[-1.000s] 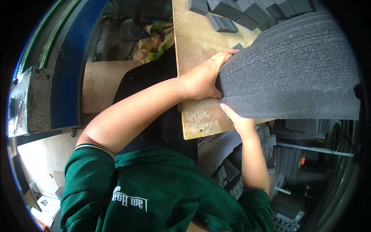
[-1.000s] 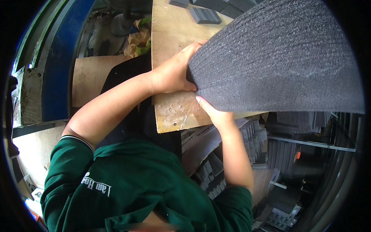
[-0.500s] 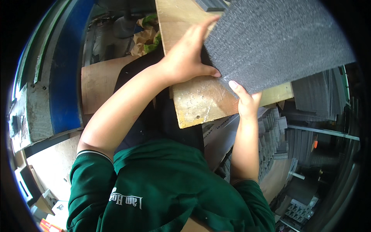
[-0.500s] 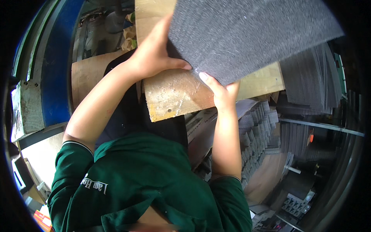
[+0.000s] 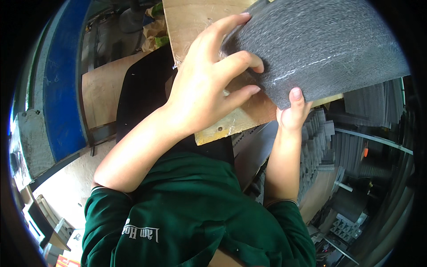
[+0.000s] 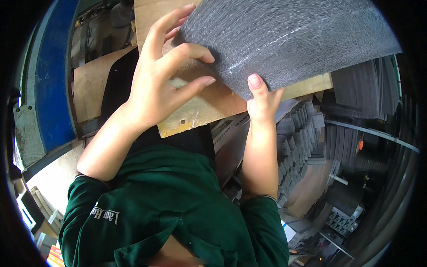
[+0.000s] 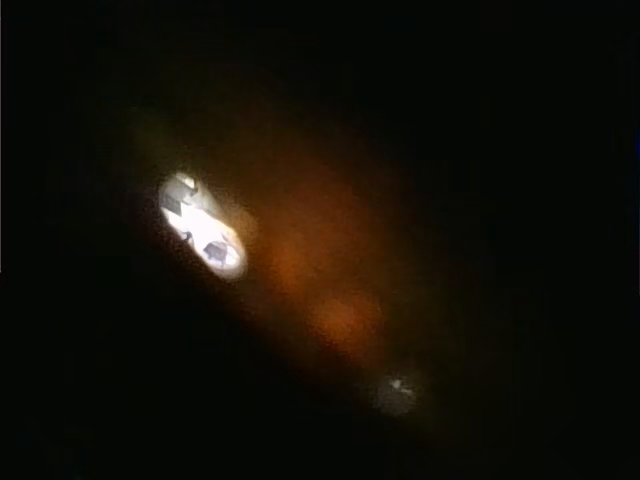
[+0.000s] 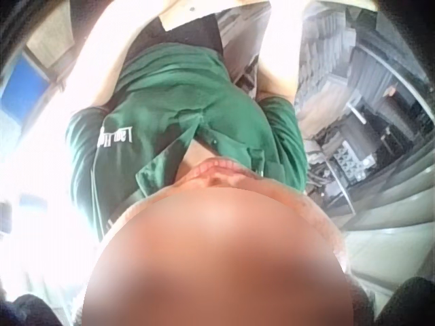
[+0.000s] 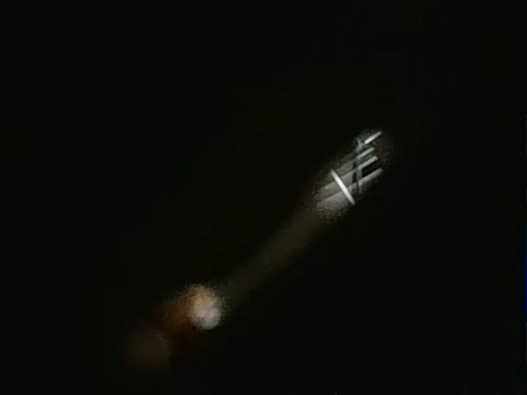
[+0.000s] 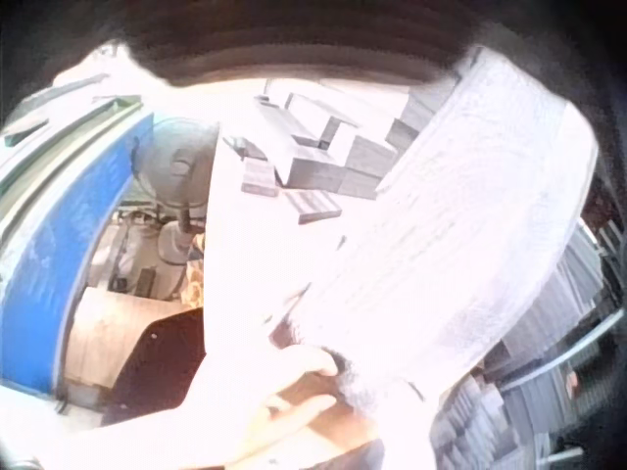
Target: The person picks up gray foam pieces from a wooden table, aligns them, and presses them together to form larger assemblies. They occasionally inspect edges and remove small debris before continuing to stack and arrange the foam pieces.
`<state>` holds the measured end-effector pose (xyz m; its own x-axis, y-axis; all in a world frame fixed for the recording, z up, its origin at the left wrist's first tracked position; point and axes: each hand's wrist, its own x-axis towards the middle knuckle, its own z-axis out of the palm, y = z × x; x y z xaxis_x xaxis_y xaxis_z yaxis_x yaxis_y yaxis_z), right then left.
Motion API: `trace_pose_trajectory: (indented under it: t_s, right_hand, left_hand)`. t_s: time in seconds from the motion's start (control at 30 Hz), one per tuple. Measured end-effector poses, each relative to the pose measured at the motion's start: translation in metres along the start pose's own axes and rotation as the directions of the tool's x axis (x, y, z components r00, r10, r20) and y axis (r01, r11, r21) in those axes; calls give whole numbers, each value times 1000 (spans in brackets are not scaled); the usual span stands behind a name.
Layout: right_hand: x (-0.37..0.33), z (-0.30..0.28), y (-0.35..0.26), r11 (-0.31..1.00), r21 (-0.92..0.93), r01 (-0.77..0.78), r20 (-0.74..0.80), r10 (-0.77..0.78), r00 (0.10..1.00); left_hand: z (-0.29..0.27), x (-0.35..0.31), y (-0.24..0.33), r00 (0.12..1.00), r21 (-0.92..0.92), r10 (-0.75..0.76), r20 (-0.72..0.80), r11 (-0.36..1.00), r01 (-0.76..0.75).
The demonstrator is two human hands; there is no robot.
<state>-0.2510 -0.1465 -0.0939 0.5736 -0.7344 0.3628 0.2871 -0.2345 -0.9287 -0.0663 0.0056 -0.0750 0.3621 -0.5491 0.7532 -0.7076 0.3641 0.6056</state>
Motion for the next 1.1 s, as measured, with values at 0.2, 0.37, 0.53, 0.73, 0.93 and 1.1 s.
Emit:
trace_pose_trajectory:
  t_s: [0.2, 0.37, 0.53, 0.73, 0.93, 1.1]
  right_hand:
    - [-1, 4, -1, 989, 147, 0, 5, -1, 1000]
    - [-5, 4, 0, 993, 109, 35, -8, -35, 999]
    - [-6, 7, -1, 999, 22, 45, 27, -45, 999]
    - [-6, 13, -5, 997, -30, 74, 122, -69, 990]
    - [-4, 15, -5, 975, -197, 104, 152, -74, 986]
    - [-1, 14, -1, 936, -312, 161, 193, -103, 976]
  left_hand:
    - [16, 4, 0, 999, -127, -34, 26, 991, 37]
    - [28, -2, -4, 992, -213, -88, 87, 971, 105]
    - [39, -10, -6, 975, -285, -157, 157, 938, 197]
    - [46, -27, -13, 937, -344, -254, 239, 880, 326]
    - [49, -30, -12, 891, -370, -392, 230, 812, 452]
    - [33, -17, 6, 824, 138, -540, 172, 841, 522]
